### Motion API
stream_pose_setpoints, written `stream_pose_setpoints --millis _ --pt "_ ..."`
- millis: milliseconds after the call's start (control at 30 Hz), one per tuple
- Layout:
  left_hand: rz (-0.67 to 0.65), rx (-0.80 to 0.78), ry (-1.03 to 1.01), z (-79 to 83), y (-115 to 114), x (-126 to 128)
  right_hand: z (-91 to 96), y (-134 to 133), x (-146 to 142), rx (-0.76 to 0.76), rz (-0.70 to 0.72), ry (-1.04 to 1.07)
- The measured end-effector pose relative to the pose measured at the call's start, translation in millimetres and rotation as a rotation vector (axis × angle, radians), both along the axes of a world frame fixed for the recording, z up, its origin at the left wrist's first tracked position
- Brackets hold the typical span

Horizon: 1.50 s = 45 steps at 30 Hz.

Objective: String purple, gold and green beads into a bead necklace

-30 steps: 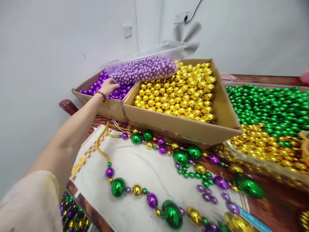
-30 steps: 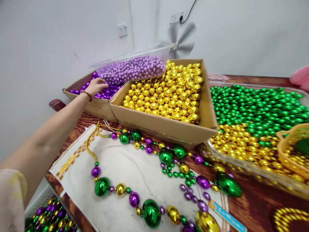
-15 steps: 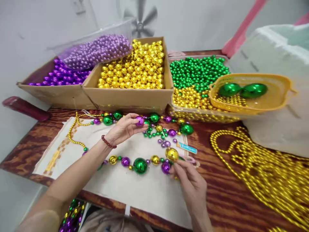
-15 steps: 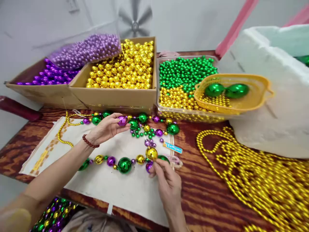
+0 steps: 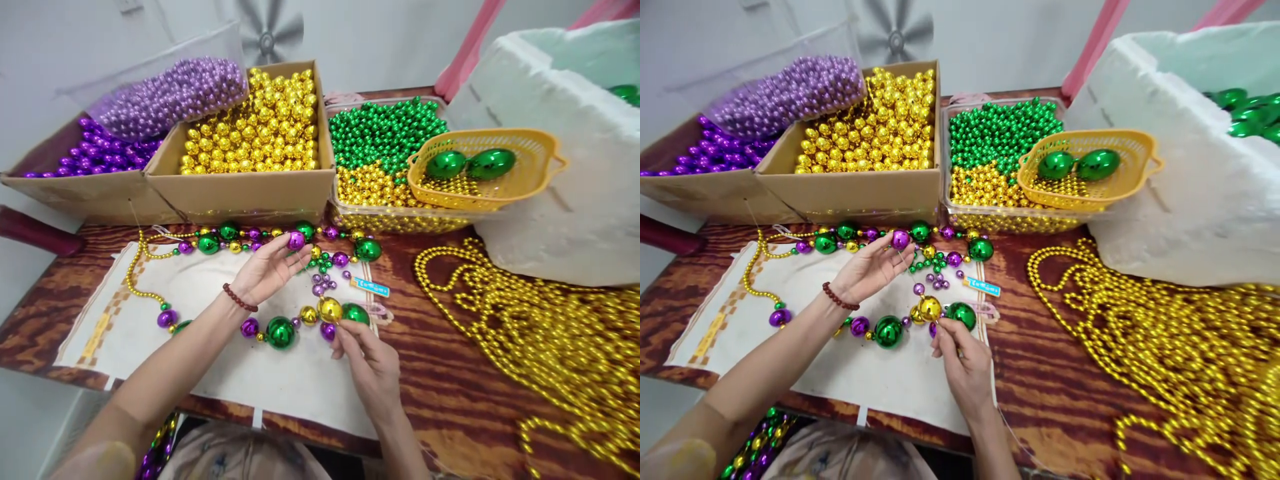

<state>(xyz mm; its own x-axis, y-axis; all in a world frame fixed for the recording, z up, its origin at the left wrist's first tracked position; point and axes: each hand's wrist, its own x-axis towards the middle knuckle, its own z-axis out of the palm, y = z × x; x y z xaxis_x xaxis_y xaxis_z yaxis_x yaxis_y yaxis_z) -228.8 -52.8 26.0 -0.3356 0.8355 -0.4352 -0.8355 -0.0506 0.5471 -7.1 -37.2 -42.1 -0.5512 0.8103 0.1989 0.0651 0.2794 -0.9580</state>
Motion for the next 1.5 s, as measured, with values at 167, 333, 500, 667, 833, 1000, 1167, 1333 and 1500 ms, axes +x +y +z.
stream_pose_setpoints --millis 167,333,500,667,833,1000,1167,1333,1500 --pt "0.034 0.035 0.045 0.9 -2 7 -2.0 -1 -1 0.022 -0.021 -0.025" --pt "0.058 0.094 0.098 1.1 -4 12 -4.7 -4 -2 0.012 -0.04 -0.023" --pt "0.097 0.133 0.209 0.9 -7 28 -4.1 -7 -9 -0.055 -0.086 -0.008" --pt "0.12 0.154 0.3 0.5 -14 44 -1.7 -6 -13 -0.05 -0.103 0.007" --pt "0.083 0.151 0.347 2.1 -17 47 -0.9 -7 -11 -0.07 -0.084 -0.002" --pt "0.067 0.145 0.404 -1.7 -20 50 5.3 -10 -13 -0.125 -0.047 0.01" --pt "0.063 0.108 0.403 -2.0 -22 52 3.9 -11 -11 -0.218 0.098 0.001" --pt "0.009 0.107 0.42 -1.9 -21 61 -1.9 -9 -7 -0.311 -0.021 0.033" --pt "-0.096 0.144 0.56 -3.4 -12 63 -0.9 -7 -3 -0.334 -0.068 0.081"
